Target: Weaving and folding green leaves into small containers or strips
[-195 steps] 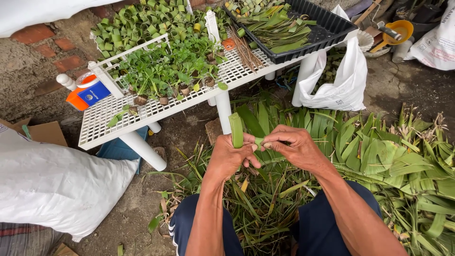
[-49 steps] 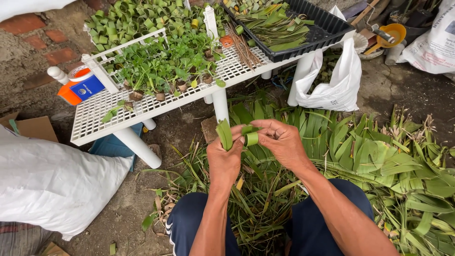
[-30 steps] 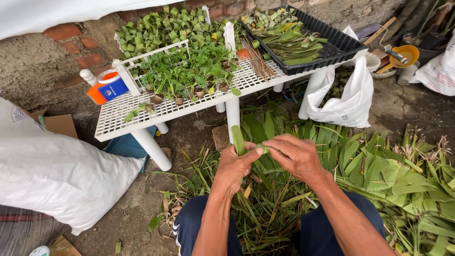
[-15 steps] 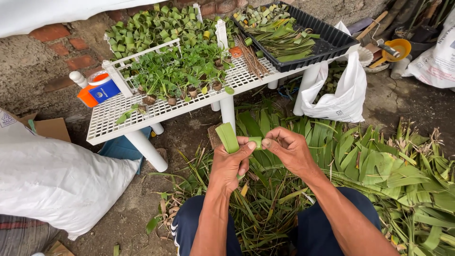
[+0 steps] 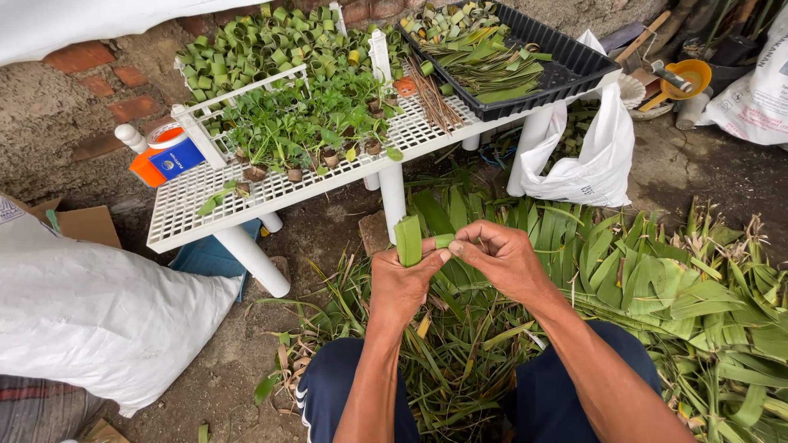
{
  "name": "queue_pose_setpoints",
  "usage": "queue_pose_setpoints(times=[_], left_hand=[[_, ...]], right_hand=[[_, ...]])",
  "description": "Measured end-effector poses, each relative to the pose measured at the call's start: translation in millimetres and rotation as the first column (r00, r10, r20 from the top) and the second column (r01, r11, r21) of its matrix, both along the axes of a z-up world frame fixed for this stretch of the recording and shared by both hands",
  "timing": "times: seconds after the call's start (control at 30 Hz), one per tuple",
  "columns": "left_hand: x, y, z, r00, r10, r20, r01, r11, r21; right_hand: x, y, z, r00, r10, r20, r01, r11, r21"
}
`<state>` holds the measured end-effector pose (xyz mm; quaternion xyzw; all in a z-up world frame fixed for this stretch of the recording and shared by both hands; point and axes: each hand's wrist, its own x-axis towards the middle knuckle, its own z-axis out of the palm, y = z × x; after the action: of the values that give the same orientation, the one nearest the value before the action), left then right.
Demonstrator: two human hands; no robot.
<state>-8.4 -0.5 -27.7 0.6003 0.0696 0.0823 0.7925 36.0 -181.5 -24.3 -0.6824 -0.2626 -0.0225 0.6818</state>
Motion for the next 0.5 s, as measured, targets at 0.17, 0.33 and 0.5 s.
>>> queue_pose_setpoints(times=[0.17,0.33,0.5], left_hand=[[-1,-2,6,1.0,-0.025,0.011,0.026,0.998,-0.058],[-7,3,23,0.997,-0.067,-0.038,0.055,0.963,-0.262],[-7,5,17,0.986,-0.156,-0.063,0.114,0.895,-0.432]], right_hand=[[-1,0,5,0.998,-0.005,0.068,0.003,1.0,0.026],[4,-4,2,0.999,0.015,0.048,-0.017,0.999,0.035],[7,-3,-4,0.947,0.145,-0.286,-0.077,0.969,0.234]])
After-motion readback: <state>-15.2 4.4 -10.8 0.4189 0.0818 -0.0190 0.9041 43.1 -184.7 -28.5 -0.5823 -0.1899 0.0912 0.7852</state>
